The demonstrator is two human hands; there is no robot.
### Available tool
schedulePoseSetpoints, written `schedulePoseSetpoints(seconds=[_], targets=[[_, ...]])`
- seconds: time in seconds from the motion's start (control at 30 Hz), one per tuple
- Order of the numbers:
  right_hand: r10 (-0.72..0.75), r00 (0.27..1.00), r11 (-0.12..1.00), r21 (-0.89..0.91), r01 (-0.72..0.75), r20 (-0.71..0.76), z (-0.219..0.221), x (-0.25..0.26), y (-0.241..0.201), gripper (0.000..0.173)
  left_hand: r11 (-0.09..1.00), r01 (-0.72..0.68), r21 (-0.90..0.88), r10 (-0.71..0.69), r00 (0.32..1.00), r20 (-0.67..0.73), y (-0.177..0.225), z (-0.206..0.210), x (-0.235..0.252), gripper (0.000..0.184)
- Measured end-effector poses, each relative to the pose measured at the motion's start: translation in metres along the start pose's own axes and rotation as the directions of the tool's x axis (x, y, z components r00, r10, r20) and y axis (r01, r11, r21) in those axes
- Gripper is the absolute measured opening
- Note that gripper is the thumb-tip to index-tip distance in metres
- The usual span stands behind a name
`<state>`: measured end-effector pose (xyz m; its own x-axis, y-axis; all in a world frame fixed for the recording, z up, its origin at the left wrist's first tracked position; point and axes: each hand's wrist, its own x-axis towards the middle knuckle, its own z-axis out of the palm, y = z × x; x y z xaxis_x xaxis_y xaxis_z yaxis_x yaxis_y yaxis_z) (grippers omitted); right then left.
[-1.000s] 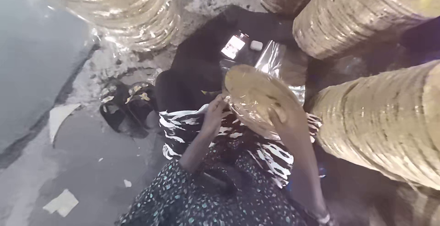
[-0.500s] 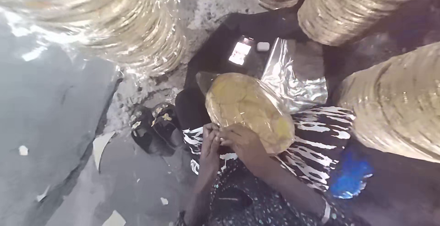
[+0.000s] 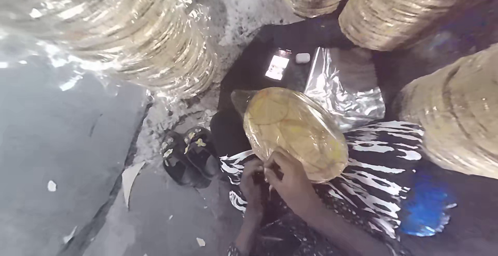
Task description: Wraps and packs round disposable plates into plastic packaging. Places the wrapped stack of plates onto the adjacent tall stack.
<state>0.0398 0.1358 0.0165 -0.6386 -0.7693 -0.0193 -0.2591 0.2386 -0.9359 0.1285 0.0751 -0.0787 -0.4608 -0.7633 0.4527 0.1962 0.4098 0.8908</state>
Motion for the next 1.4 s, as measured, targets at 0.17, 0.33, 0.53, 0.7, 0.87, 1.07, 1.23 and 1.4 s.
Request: schedulePoseSetpoints(seconds=[0.17,0.33,0.53,0.7,0.87,1.07,1.23,1.4], targets=[[0.025,0.986,0.997,-0.076,-0.013,0.163,-0.014,-0.004,-0.012,0.016,0.998,-0.055,0.002,0.055,0.998,0.034,-0.011,-0.008,0.004,0.014],[-0.101,0.973,0.955,-0.255,0.153,0.207,-0.015,-0.005,-0.012,0.014,0.999,-0.013,-0.040,0.015,0.998,0.064,-0.006,-0.013,0.008,0.009],[-0.187,0.954,0.878,-0.395,0.269,0.234,-0.009,0.010,-0.006,0.015,0.901,0.260,-0.348,-0.221,0.964,0.149,-0.013,-0.012,0.001,0.015],[0.010,0.919,0.947,-0.299,0.118,0.394,-0.013,0.026,-0.016,0.021,0.851,0.368,-0.375,-0.352,0.929,0.112,0.002,-0.005,0.006,0.016],[-0.106,0.985,0.944,-0.298,0.142,0.134,0.004,0.019,-0.001,0.018,0.748,0.567,-0.344,-0.566,0.816,0.115,0.021,-0.001,-0.001,0.020],[-0.334,0.932,0.882,-0.394,0.258,-0.138,0.031,0.014,0.015,0.008,0.959,0.277,-0.054,-0.282,0.950,-0.133,0.012,0.006,-0.016,0.047],[-0.280,0.952,0.905,-0.363,0.220,-0.121,0.029,0.013,0.015,0.011,0.971,0.142,0.192,-0.112,0.981,-0.158,0.004,0.013,-0.008,0.024],[-0.149,0.984,0.946,-0.305,0.112,-0.102,0.022,0.006,0.011,0.012,0.973,0.112,0.203,-0.083,0.986,-0.145,-0.006,0.011,-0.010,0.020]])
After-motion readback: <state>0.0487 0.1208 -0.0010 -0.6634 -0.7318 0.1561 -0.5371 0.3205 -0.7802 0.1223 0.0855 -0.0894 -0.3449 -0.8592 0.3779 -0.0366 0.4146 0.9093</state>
